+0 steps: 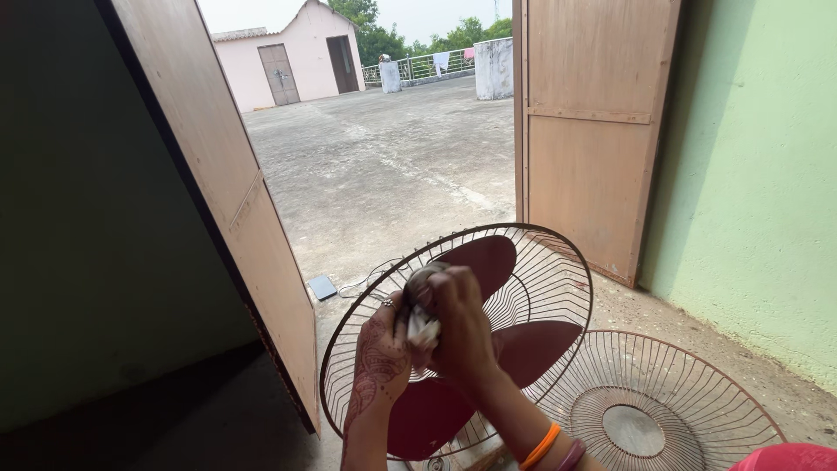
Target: The person sits on a rooftop terrace and wipes the blades and hub of an electric fan with a cloth, then wipes the round metal guard piece by piece, turning the guard to reach different sections.
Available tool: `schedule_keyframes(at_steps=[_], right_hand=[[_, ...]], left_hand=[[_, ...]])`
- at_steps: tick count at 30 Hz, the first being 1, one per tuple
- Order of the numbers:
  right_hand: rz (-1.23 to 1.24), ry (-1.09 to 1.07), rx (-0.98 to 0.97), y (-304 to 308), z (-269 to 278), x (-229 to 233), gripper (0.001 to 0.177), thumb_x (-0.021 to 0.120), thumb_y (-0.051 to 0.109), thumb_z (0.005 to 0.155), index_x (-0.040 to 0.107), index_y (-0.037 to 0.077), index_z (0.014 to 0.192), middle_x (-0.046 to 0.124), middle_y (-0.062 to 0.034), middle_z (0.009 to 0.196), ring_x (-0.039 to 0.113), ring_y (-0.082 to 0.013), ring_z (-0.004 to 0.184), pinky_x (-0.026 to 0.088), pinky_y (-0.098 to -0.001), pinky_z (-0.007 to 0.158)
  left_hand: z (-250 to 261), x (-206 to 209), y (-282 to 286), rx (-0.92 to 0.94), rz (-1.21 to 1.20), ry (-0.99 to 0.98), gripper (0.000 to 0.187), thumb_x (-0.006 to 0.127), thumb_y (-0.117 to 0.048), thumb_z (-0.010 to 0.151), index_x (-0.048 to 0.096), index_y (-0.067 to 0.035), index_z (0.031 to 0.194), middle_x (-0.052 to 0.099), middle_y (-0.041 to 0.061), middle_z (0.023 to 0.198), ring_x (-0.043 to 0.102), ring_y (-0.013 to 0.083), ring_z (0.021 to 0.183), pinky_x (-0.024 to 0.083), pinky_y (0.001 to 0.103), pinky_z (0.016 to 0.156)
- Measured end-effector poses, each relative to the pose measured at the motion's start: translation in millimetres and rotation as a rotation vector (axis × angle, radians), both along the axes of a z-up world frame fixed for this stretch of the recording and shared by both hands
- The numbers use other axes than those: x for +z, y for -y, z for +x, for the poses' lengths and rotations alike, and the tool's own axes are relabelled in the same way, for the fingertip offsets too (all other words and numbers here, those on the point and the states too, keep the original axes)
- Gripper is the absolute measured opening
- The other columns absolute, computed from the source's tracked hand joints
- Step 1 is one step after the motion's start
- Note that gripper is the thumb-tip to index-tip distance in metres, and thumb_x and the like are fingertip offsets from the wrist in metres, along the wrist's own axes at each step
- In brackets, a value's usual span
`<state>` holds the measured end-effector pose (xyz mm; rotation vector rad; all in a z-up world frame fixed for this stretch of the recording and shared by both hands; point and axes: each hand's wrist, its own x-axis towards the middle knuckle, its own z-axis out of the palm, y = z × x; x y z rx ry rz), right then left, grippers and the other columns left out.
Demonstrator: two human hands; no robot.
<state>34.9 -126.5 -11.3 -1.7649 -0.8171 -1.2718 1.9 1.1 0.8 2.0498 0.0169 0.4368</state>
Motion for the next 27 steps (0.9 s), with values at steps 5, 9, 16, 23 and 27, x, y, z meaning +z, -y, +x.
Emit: schedule_keyframes(at_steps=[5,9,16,23,27], right_hand=[[0.189,-0.183,-0.071,31.0,39.5,3.0,0.059,0.081,0.011,0.072,0.047,0.003,0.119,0.051,-0.0164,0.112,0.061,-0.0322,0.099,0.054,-0.0419,0.077],[0.216,-0.235,-0.187,43.1,58.8,-24.2,0.049,0.075,0.003,0.080,0.045,0.002,0.119,0.050,-0.0184,0.114,0.061,-0.0348,0.102,0.054,-0.0446,0.083],[0.162,-0.233,-0.147,-1.0,5.6,-49.2,0.064,0.083,0.009,0.064,0.047,0.002,0.116,0.055,-0.0179,0.108,0.061,-0.0362,0.098,0.053,-0.0476,0.078],[-0.027,0.020,0.064,2.1,3.3,-3.9,0.064,0.084,0.008,0.067,0.048,0.008,0.119,0.055,-0.0140,0.115,0.062,-0.0311,0.106,0.056,-0.0418,0.085],[0.129,-0.160,0.092,25.6,38.6,3.6,0.057,0.079,0.007,0.079,0.049,0.008,0.128,0.053,-0.0140,0.119,0.063,-0.0280,0.106,0.059,-0.0382,0.084]], left_hand=[[2.5,-12.1,-1.1,0.052,0.057,0.129,0.038,0.045,-0.024,0.104,0.060,-0.011,0.135,0.073,0.015,0.113,0.072,0.0257,0.107,0.055,0.039,0.094],[0.0,-10.9,6.4,-0.002,-0.017,0.173,0.038,0.044,-0.024,0.103,0.063,-0.012,0.133,0.076,0.013,0.112,0.073,0.0250,0.105,0.055,0.038,0.092],[-5.2,4.1,16.0,0.093,0.062,-0.044,0.040,0.043,-0.030,0.106,0.061,-0.012,0.137,0.076,0.018,0.102,0.076,0.0291,0.096,0.057,0.039,0.090],[-2.6,-0.5,-2.8,-0.019,0.064,0.033,0.039,0.046,-0.022,0.100,0.061,-0.010,0.134,0.075,0.015,0.107,0.074,0.0257,0.100,0.057,0.040,0.091],[4.5,-12.4,-4.6,0.050,0.024,0.064,0.039,0.045,-0.024,0.103,0.061,-0.010,0.136,0.075,0.015,0.107,0.074,0.0232,0.098,0.058,0.038,0.088]])
